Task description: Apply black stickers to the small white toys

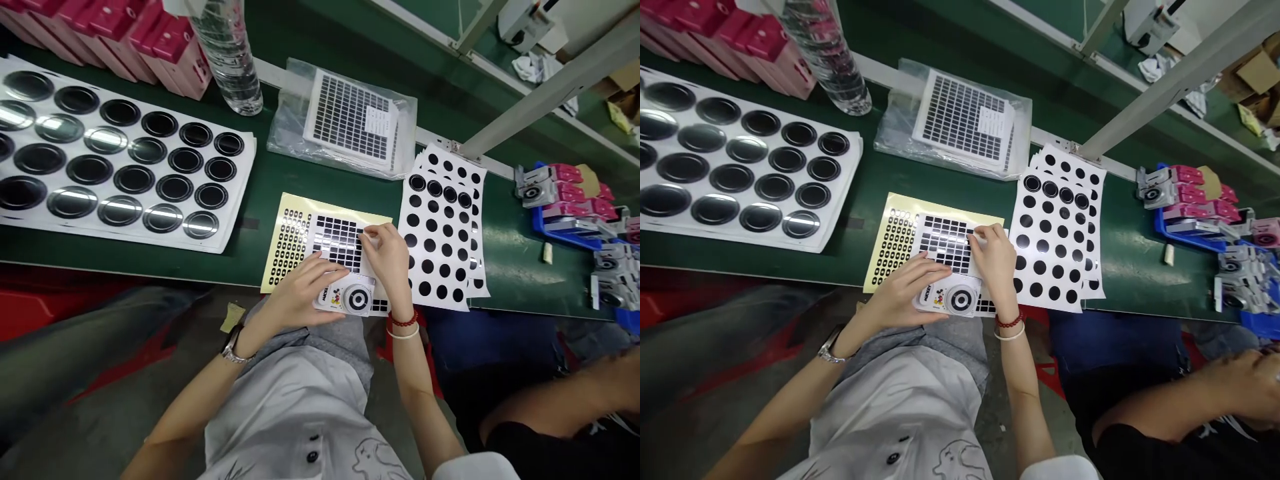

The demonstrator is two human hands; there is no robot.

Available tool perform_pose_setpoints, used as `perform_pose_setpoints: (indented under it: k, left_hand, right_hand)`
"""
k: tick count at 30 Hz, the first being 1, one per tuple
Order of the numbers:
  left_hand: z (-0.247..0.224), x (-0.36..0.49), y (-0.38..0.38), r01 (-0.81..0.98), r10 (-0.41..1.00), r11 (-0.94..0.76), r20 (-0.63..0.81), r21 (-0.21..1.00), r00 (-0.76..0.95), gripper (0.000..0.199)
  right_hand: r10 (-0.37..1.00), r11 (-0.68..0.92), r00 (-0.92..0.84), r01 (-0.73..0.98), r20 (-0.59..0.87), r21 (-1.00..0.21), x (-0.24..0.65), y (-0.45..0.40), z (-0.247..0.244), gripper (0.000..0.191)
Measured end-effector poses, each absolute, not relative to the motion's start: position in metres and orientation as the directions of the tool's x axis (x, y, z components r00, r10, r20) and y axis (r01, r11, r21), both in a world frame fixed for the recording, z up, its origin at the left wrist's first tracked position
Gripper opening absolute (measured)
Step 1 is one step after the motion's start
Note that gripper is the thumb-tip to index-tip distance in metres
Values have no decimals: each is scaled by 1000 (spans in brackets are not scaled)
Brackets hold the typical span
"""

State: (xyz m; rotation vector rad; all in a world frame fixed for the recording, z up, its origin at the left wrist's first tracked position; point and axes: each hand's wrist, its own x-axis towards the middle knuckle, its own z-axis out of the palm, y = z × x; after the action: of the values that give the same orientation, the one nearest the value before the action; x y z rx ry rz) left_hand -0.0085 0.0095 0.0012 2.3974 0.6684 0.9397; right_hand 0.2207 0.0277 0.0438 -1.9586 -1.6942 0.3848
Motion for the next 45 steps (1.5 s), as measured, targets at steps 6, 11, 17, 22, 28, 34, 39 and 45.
perform_pose_setpoints:
  k: [6, 11, 17, 22, 28, 34, 39, 45]
  left_hand:
    - [3, -7, 9, 282, 595, -768, 476, 576, 648, 68]
    - [4, -8, 10, 296, 584, -782, 479, 548, 656, 67]
    - [1, -8, 9, 286, 593, -767, 466, 574, 656, 72]
    - [-1, -7, 9, 293, 603, -758, 456, 582, 655, 73]
    - [-2, -7, 9, 286, 602, -757, 458, 587, 654, 75]
    - [-3, -6, 10, 289, 585, -779, 479, 556, 654, 76]
    - [-2, -6, 9, 291, 589, -769, 454, 570, 668, 79]
    - [0, -6, 9, 319, 587, -784, 469, 532, 660, 75]
  right_hand:
    - [954, -139, 264, 806, 140, -575, 201, 29, 35, 23]
    - [928, -254, 361, 793, 91, -554, 194, 30, 35, 30]
    - [905, -341, 424, 685, -29, -643, 196, 39, 36, 30]
    - [926, -288, 348, 403, -145, -869, 213, 24, 47, 33]
    - [910, -401, 200, 198, -364, -894, 235, -31, 68, 46]
    - [875, -447, 268, 128, -403, -885, 221, -54, 58, 50]
    - [853, -455, 357, 149, -381, -878, 214, -55, 53, 47]
    - [843, -455, 403, 180, -357, -872, 212, -58, 51, 41]
